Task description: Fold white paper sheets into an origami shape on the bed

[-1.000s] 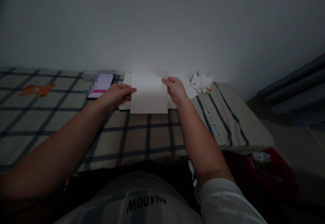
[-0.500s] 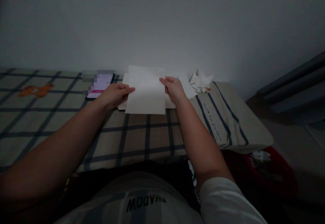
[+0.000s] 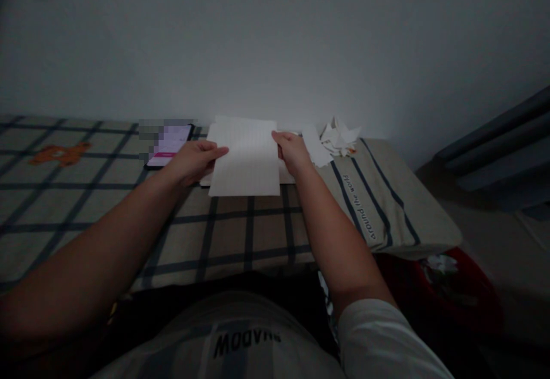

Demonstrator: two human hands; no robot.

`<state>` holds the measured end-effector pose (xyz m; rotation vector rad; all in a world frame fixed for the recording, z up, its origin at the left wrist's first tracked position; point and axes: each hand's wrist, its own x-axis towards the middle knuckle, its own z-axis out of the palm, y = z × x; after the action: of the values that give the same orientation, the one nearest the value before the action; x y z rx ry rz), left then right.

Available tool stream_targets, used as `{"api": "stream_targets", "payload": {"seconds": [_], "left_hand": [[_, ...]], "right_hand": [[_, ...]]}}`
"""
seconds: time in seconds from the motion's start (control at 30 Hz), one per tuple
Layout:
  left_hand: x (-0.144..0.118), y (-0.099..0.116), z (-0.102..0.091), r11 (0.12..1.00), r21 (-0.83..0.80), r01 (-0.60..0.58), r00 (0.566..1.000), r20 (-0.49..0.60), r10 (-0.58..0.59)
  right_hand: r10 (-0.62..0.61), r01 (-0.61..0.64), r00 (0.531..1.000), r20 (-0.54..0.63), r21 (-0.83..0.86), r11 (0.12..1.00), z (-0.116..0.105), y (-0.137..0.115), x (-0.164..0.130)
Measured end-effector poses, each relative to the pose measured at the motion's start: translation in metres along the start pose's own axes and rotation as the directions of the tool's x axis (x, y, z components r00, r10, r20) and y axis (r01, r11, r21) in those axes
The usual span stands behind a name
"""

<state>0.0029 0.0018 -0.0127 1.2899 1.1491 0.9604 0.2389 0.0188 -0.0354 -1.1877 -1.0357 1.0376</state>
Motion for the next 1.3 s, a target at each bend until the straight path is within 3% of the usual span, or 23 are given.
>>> {"api": "stream_targets", "payload": {"seconds": [0.1, 0.27, 0.47, 0.77, 1.1, 1.3], "left_hand": [[0.003, -0.003, -0.001, 0.999, -0.037, 0.001, 1.000, 0.025, 0.000], [0.008, -0.009, -0.004, 1.000, -0.026, 0.002, 0.998, 0.056, 0.000], [0.004, -0.008, -0.001, 1.000, -0.008, -0.003, 0.998, 0.060, 0.003], [0.010, -0.012, -0.004, 1.000, 0.018, -0.016, 0.998, 0.066, 0.015], [0.004, -0.007, -0.002, 1.000, 0.003, -0.001, 0.999, 0.051, 0.001], [0.002, -0.005, 0.000, 1.000, 0.020, -0.003, 0.999, 0.053, 0.002]], "right_hand": [[-0.017, 0.017, 1.000, 0.004, 0.027, 0.999, -0.001, 0.000, 0.001], [-0.033, 0.028, 0.994, 0.105, 0.045, 0.999, -0.001, -0.005, -0.005], [-0.049, 0.049, 0.999, -0.007, -0.006, 0.999, 0.001, -0.003, -0.004], [-0.094, 0.097, 0.995, -0.045, 0.048, 0.994, 0.000, 0.003, 0.005], [-0.050, 0.050, 0.999, -0.011, 0.032, 0.998, -0.003, -0.002, 0.000], [0.029, -0.023, 0.995, -0.092, 0.063, 0.998, 0.000, -0.010, -0.002]]}}
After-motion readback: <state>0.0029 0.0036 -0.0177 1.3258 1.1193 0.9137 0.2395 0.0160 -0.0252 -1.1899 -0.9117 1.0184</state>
